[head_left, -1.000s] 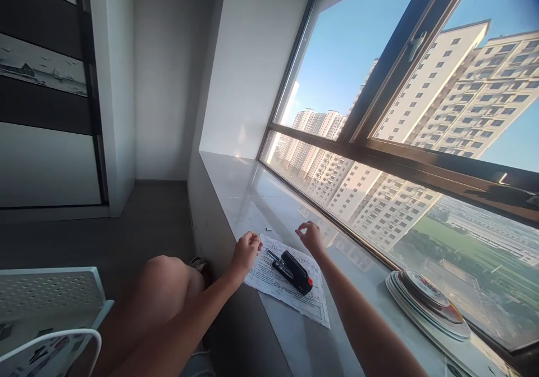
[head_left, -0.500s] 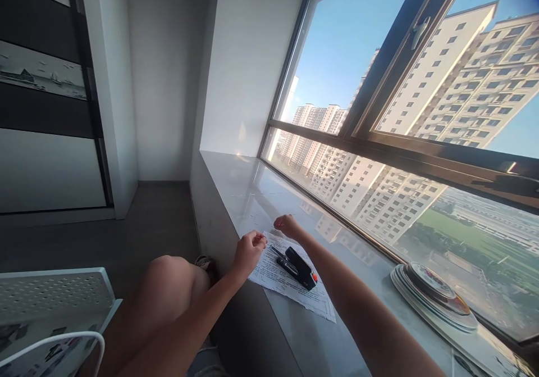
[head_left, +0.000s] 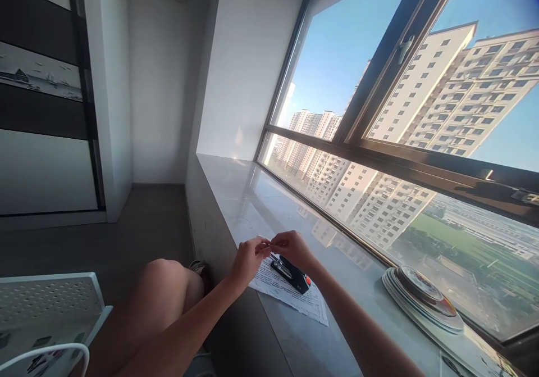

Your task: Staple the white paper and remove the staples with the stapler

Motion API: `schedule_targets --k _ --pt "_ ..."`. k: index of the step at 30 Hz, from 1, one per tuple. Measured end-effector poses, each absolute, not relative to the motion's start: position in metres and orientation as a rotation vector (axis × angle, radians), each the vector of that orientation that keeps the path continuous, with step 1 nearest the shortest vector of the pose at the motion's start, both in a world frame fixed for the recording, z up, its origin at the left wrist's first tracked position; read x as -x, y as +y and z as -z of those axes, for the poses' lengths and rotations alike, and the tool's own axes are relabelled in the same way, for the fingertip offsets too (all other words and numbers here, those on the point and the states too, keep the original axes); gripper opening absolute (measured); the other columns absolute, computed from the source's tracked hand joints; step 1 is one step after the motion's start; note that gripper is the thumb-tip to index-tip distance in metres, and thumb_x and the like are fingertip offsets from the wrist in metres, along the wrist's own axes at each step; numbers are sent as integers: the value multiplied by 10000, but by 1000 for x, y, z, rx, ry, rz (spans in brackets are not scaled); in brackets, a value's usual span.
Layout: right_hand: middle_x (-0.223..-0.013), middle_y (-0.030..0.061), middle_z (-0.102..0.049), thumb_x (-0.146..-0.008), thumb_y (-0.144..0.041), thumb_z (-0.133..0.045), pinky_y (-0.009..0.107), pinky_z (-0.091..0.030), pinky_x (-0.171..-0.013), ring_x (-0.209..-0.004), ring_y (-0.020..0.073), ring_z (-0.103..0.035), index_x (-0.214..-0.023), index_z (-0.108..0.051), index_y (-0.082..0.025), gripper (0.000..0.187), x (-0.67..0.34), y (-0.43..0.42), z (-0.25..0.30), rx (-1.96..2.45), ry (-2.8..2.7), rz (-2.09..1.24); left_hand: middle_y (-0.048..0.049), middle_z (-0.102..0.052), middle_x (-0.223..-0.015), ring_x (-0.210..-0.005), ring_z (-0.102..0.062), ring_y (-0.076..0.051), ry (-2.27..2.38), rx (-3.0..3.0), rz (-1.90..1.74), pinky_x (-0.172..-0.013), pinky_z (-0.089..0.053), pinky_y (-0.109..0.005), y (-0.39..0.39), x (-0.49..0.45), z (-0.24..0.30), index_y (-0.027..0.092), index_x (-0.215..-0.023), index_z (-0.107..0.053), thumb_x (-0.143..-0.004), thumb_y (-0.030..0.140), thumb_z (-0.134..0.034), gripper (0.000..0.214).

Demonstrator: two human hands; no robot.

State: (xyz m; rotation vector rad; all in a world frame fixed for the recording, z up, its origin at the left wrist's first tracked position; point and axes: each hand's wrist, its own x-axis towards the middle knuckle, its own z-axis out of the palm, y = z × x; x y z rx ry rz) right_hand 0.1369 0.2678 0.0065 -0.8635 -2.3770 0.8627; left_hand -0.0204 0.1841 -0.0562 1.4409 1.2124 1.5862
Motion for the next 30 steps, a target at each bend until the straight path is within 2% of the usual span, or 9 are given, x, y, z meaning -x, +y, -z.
schedule_targets --k 6,10,13,16,18,21,22,25,30 --pt "-677 31 -727 -797 -347 -684 238 -435 -572 -607 143 -595 -781 -786 -155 218 -140 256 2 913 -2274 -786 -91 -779 -884 -785 -754 -234 1222 -1325 -1564 -739 -606 -332 186 19 57 164 -1118 -744 -798 532 -756 488" --pt "-736 46 -762 -825 -359 -664 288 -515 -649 -704 209 -676 -824 -800 -190 217 -145 248 4 935 -2266 -800 -88 -774 -862 -807 -744 -233 1151 -1327 -1511 -772 -606 -341 189 18 62 160 -992 -766 -785 530 -760 424" --pt "-972 83 -787 -900 -405 -613 364 -567 -820 -916 268 -719 -971 -802 -218 275 -159 237 9 895 -2197 -796 -70 -753 -801 -763 -737 -226 1204 -1309 -1513 -740 -595 -333 190 21 65 164 -939 -744 -772 525 -764 398" --pt "-1209 120 -713 -946 -432 -585 446 -522 -987 -1108 297 -663 -1084 -768 -240 299 -184 221 26 1025 -2065 -443 -60 -729 -770 -713 -704 -212 1378 -1424 -1502 -685 -563 -317 190 25 64 180 -891 -721 -819 486 -717 314" --pt "-1286 128 -663 -915 -462 -640 490 -501 -1026 -1184 324 -616 -1209 -716 -255 368 -201 214 44 1101 -2061 -296 -60 -726 -793 -732 -684 -214 1489 -1566 -1487 -695 -540 -317 189 26 65 199 -900 -726 -861 429 -678 238" --pt "-1318 126 -648 -855 -454 -716 479 -516 -1027 -1210 332 -605 -1368 -610 -260 559 -218 214 74 1138 -2133 -335 -84 -743 -961 -854 -687 -236 1538 -1717 -1458 -769 -528 -331 190 23 71 227 -999 -742 -923 348 -610 194" --pt "-1318 123 -653 -859 -421 -707 469 -516 -1031 -1212 327 -609 -1386 -592 -258 564 -220 216 83 1140 -2140 -363 -93 -740 -1022 -909 -686 -246 1543 -1759 -1438 -802 -527 -339 190 22 74 231 -1027 -740 -945 324 -580 203" --pt "-1305 107 -671 -886 -294 -623 450 -506 -1041 -1214 306 -616 -1363 -599 -256 479 -221 225 99 1140 -2099 -407 -96 -714 -1065 -1024 -651 -270 1616 -1926 -1342 -873 -511 -375 194 19 85 226 -1011 -717 -988 260 -501 220" --pt "-1213 89 -701 -846 -189 -559 426 -519 -997 -1162 294 -627 -1240 -658 -267 414 -218 226 98 1065 -2042 -494 -83 -671 -1061 -1034 -607 -274 1764 -2140 -1211 -895 -489 -414 199 16 95 227 -1010 -665 -1010 221 -444 222"
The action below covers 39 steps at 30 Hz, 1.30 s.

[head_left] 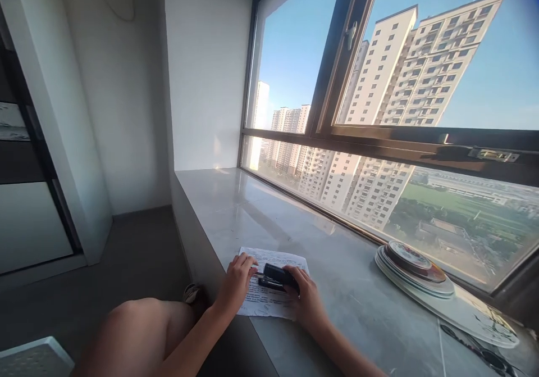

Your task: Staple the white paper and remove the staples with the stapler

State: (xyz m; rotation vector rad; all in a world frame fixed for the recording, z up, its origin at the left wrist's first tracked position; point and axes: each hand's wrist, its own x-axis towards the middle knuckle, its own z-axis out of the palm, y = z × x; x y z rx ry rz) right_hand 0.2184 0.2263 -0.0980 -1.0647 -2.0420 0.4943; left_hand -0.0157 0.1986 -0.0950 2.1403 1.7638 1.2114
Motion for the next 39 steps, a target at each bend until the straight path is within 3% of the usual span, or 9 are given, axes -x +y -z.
schedule_targets --k 6,12,19,28,34,39 --pt "-1152 76 -713 -790 -156 -553 424 -513 -983 -1112 290 -629 -1211 -667 -286 455 -217 223 92 1029 -2041 -568 -64 -687 -1123 -1097 -611 -261 1672 -2195 -1023 -972 -456 -424 197 10 102 232 -1076 -641 -999 185 -452 210" --pt "-1151 79 -714 -782 -171 -555 426 -518 -968 -1107 294 -632 -1192 -675 -281 441 -217 224 91 1040 -2036 -596 -59 -713 -1094 -1085 -636 -257 1597 -2154 -1061 -968 -459 -401 195 13 99 231 -1052 -674 -943 139 -530 203" --pt "-1172 74 -717 -795 -176 -562 398 -528 -968 -1120 277 -644 -1199 -673 -276 430 -217 223 90 1028 -2036 -571 -69 -759 -1060 -1041 -677 -272 1584 -1921 -1161 -935 -505 -382 197 20 94 241 -990 -787 -870 234 -672 166" --pt "-1203 83 -710 -802 -177 -570 437 -522 -999 -1163 300 -632 -1213 -668 -283 436 -218 225 91 1035 -2040 -586 -72 -787 -1070 -1069 -695 -292 1584 -1813 -1143 -963 -524 -382 194 23 89 276 -1002 -835 -840 399 -696 246" --pt "-1212 81 -709 -802 -182 -568 422 -518 -1007 -1163 287 -632 -1214 -671 -273 434 -217 225 93 1031 -2035 -590 -59 -793 -1028 -985 -719 -275 1498 -1886 -1123 -913 -546 -353 191 38 73 308 -1000 -839 -837 374 -698 226" --pt "-1209 74 -713 -770 -170 -558 431 -520 -1010 -1155 289 -646 -1186 -682 -274 446 -221 228 94 1066 -1983 -596 -35 -780 -1166 -1103 -715 -281 1329 -1914 -967 -972 -535 -370 185 56 60 332 -1125 -806 -857 333 -670 300"
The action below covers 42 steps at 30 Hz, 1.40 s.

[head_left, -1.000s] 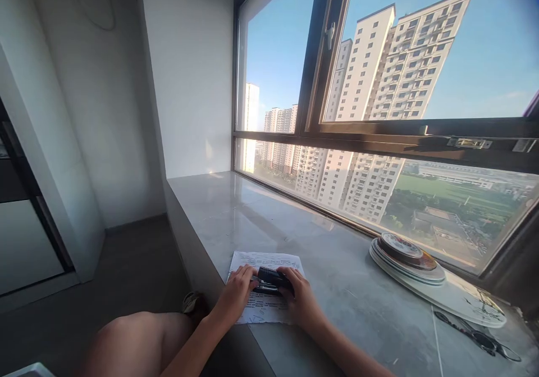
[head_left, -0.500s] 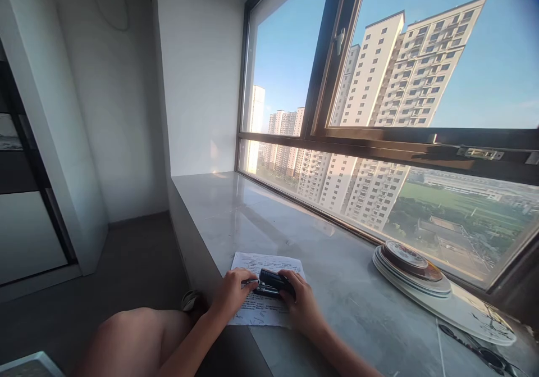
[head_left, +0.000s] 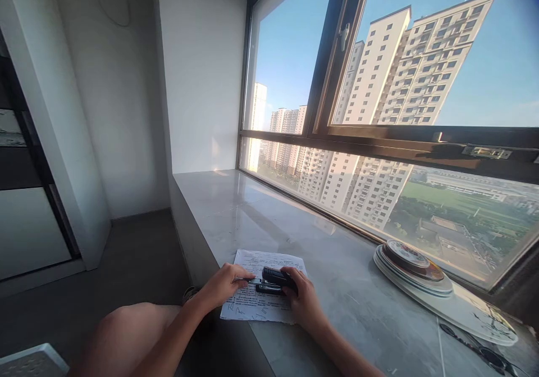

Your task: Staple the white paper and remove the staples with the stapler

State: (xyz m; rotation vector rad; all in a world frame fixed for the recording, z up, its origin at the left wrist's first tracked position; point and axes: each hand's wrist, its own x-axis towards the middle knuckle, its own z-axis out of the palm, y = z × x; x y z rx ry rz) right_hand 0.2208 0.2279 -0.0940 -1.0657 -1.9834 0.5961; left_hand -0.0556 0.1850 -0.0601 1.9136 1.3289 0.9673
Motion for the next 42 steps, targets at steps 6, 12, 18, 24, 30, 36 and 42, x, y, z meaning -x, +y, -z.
schedule_targets --k 6,12,18,24,30,36,42 --pt "-1156 66 -720 -805 -183 -584 370 -533 -953 -1078 261 -666 -1171 -694 -257 389 -230 221 78 900 -2024 -694 -77 -801 -1062 -1077 -716 -310 1181 -1878 -874 -972 -538 -408 182 55 50 277 -1161 -800 -775 423 -784 413" --pt "-1112 82 -707 -884 -202 -601 353 -520 -908 -1018 246 -655 -1171 -700 -247 307 -218 195 71 728 -2102 -770 -81 -757 -1195 -1177 -646 -306 1072 -2134 -941 -1099 -426 -439 187 43 66 284 -1162 -788 -705 500 -876 513" --pt "-1009 43 -698 -801 -150 -665 316 -497 -783 -899 219 -630 -1133 -676 -244 345 -208 195 77 828 -1948 -722 -68 -752 -1069 -1033 -678 -259 1127 -2035 -1159 -963 -514 -375 192 49 63 240 -1075 -786 -696 534 -874 487" --pt "-1014 44 -691 -750 -163 -679 317 -473 -756 -884 218 -611 -1053 -681 -230 310 -226 223 77 994 -1996 -657 -42 -739 -1074 -902 -684 -205 1434 -1999 -1332 -842 -516 -350 195 56 52 256 -1035 -752 -880 530 -712 317" --pt "-786 -29 -605 -736 -277 -731 271 -423 -659 -709 152 -509 -938 -599 -218 249 -269 257 71 1094 -2187 -733 -48 -715 -1062 -825 -681 -169 1454 -2029 -1398 -781 -505 -328 192 55 49 232 -997 -738 -959 483 -619 280" --pt "-763 -12 -564 -704 -662 -777 271 -442 -627 -710 159 -499 -836 -589 -202 514 -325 287 74 1002 -2209 -947 -40 -680 -1101 -807 -677 -147 1405 -1990 -1480 -781 -497 -318 191 62 41 243 -985 -744 -908 434 -705 210" --pt "-964 106 -684 -899 -689 -573 409 -569 -815 -931 264 -651 -931 -684 -203 500 -346 326 89 1092 -1987 -649 -49 -659 -1067 -788 -681 -153 1389 -1925 -1525 -752 -500 -316 189 67 37 233 -967 -751 -908 454 -697 235"
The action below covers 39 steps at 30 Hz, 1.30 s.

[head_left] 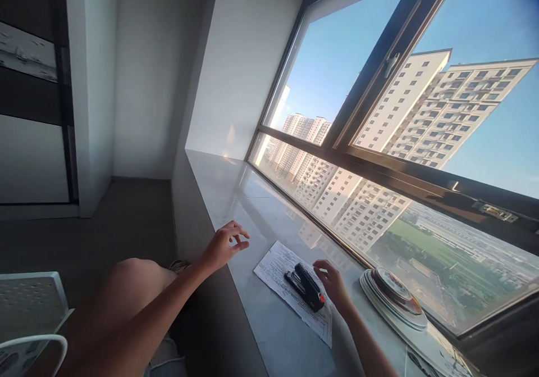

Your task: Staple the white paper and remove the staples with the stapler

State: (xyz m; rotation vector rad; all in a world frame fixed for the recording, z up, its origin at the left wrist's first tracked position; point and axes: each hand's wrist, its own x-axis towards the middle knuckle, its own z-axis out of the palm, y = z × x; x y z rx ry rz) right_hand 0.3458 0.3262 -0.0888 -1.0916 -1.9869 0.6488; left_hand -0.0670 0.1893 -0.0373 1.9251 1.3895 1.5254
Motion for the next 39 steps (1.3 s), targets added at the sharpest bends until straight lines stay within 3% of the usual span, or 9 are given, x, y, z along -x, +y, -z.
schedule_targets --k 6,11,15,21,25,28,33,37,39 --pt "-1372 142 -635 -928 -632 -559 515 -519 -1063 -1254 317 -618 -1231 -689 -238 514 -305 388 109 923 -2339 -511 -48 -644 -1029 -779 -675 -147 1405 -1908 -1551 -731 -507 -301 191 61 41 223 -939 -746 -948 437 -637 240" --pt "-1570 139 -480 -995 -667 -392 572 -314 -1241 -1471 336 -430 -1480 -561 -224 678 -267 426 119 857 -2606 -450 -50 -624 -1050 -808 -669 -139 1412 -1889 -1560 -736 -517 -288 194 62 45 227 -960 -751 -974 438 -598 261" --pt "-1639 77 -376 -1056 -589 -305 608 -201 -1267 -1555 315 -274 -1574 -427 -262 624 -226 421 118 774 -2756 -435 -55 -624 -1078 -788 -657 -128 1442 -1867 -1596 -718 -520 -280 196 66 45 224 -981 -757 -972 459 -592 288" --pt "-1654 30 -350 -1087 -506 -298 617 -209 -1258 -1560 298 -263 -1598 -363 -321 547 -159 391 110 528 -2832 -442 -78 -644 -1083 -794 -661 -149 1490 -1867 -1557 -700 -531 -291 194 67 44 204 -1013 -753 -983 520 -535 385" --pt "-1680 68 -293 -1078 -510 -340 586 -231 -1262 -1554 298 -280 -1617 -322 -282 586 -148 383 106 508 -2801 -421 -86 -667 -1066 -786 -663 -160 1518 -1870 -1521 -699 -541 -299 195 67 47 202 -994 -752 -971 520 -543 381" --pt "-1652 132 -349 -1058 -530 -386 546 -310 -1239 -1508 307 -369 -1584 -381 -222 609 -157 381 105 577 -2695 -382 -82 -684 -1043 -791 -669 -169 1515 -1883 -1471 -689 -537 -294 197 66 53 208 -981 -747 -972 470 -548 330" --pt "-1406 132 -582 -1056 -505 -398 481 -454 -1116 -1285 268 -570 -1362 -580 -239 444 -191 375 102 593 -2558 -346 -90 -688 -1005 -820 -667 -199 1682 -1903 -1308 -700 -513 -302 200 64 72 206 -930 -732 -948 339 -575 206" --pt "-1130 123 -654 -1054 -502 -387 445 -516 -975 -1069 259 -609 -1095 -677 -227 402 -215 362 98 575 -2567 -354 -94 -658 -943 -759 -648 -204 2004 -1790 -1130 -678 -495 -307 199 54 83 189 -903 -704 -927 280 -596 143" --pt "-1030 111 -652 -1057 -491 -375 431 -522 -921 -993 255 -598 -978 -690 -235 414 -220 352 95 551 -2610 -362 -96 -654 -962 -836 -657 -230 2057 -1838 -1053 -733 -509 -329 196 47 83 194 -925 -692 -928 257 -598 113"
